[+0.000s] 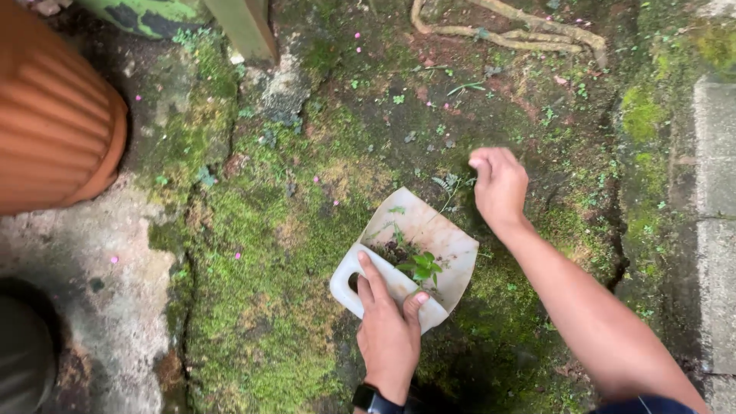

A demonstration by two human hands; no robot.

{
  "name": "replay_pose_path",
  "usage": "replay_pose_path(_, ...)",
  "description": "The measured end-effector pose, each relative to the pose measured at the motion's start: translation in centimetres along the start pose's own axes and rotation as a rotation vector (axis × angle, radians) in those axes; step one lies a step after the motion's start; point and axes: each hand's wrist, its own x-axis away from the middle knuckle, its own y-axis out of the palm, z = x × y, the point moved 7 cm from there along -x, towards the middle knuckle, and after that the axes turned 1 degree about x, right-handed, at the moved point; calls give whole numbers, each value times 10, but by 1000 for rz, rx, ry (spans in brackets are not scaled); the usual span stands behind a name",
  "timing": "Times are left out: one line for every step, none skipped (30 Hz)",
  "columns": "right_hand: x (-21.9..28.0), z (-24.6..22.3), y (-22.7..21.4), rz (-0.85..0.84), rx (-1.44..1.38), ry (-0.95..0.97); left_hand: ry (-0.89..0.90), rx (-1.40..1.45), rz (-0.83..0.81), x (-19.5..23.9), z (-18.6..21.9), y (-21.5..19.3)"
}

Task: The person holds a cut plastic jug and picks small green seedlings, moss and debris from the mossy ground, placing them into the jug. They move along the ground collecting items one at a time and press the gathered plants down into the jug.

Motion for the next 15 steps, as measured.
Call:
replay_pose_path(17, -13, -5, -11, -4, -4, -11, 3, 4, -1, -4, 2)
replay_pose_path(37, -28, -5, -109, -104, -58, 32, 28, 40, -1, -5, 2)
replay_pose_path(57, -44, -7, -207, -203, -113, 75, 52, 77, -1, -5, 3)
replay_pose_path(73, -47, -11, -214, -201, -106, 69, 51, 70, 2, -7, 3)
replay_pose_path(90, -51, -7, -353, -269, -75, 66, 54, 73, 4, -7, 3)
replay_pose_path(105, -55, -3, -483, -335, -46, 72, 56, 78, 4, -5, 2)
replay_pose_path(109, -52, -4, -480, -331, -42, 76, 55, 73, 7, -6, 4)
replay_pose_path(111, -49, -2, -492, -300, -21, 92, 64, 92, 8, -6, 4)
replay_pose_path(113, -46, 0, -503, -270, 0, 108, 73, 111, 9, -6, 3)
replay_pose_path(103, -47, -1, -497, -268, 1, 115, 71, 109, 11, -6, 4)
replay_pose_path(89, -40, -7, -387, -210, 104, 106, 72, 109, 13, -7, 4)
replay_pose_path(74, -34, -13, -275, -152, 200, 98, 78, 113, 12, -7, 4)
replay_pose_path(64, -31, -11, -268, -151, 194, 106, 81, 117, 12, -5, 3)
replay_pose_path(54, -36, -12, -209, -35, 53, 93, 91, 120, 14, -6, 3)
replay_pose_path(45, -41, -12, -150, 81, -89, 80, 102, 123, 14, -7, 3)
